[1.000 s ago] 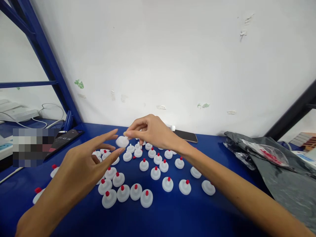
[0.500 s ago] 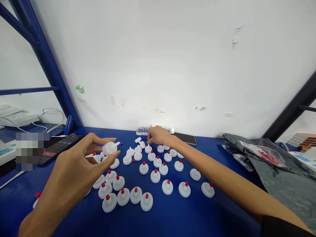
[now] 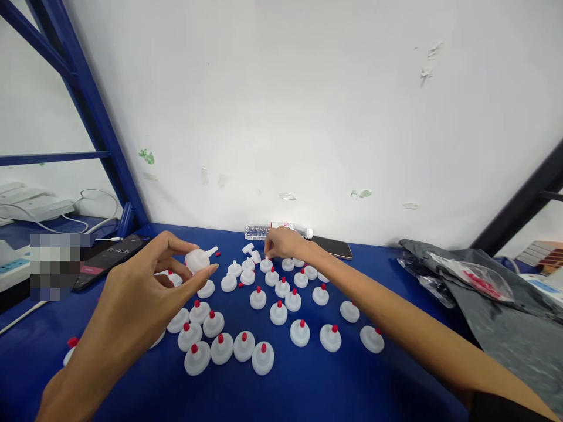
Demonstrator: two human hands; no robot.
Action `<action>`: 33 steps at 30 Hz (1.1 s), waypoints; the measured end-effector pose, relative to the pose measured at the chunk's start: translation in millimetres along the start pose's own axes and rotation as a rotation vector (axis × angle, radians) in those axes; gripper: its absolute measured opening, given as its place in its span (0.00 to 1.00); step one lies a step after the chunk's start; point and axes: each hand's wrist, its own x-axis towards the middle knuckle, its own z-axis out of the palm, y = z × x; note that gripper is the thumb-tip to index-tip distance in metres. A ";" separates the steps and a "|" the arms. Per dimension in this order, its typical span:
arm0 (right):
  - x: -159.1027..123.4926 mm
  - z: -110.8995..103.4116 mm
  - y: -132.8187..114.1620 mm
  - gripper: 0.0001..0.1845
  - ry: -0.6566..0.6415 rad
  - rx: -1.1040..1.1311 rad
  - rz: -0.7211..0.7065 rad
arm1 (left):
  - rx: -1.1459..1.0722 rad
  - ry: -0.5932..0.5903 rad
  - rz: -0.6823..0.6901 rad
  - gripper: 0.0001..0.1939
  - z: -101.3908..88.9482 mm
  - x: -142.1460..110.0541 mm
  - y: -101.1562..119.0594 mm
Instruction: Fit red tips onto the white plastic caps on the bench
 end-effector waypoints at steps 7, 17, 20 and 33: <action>4.6 9.8 6.4 0.16 0.040 0.041 0.004 | 0.021 -0.015 0.003 0.14 0.6 -3.0 3.5; -36.6 -9.1 2.2 0.06 0.274 0.387 -0.117 | 0.007 -0.074 0.028 0.14 4.9 -1.9 -2.5; -55.8 -14.8 -10.7 0.08 0.334 0.563 -0.192 | 0.003 -0.094 -0.011 0.13 4.5 -3.5 2.0; -88.8 -12.3 -60.7 0.12 0.338 1.128 -0.445 | 0.015 -0.111 -0.014 0.13 11.4 -6.4 4.2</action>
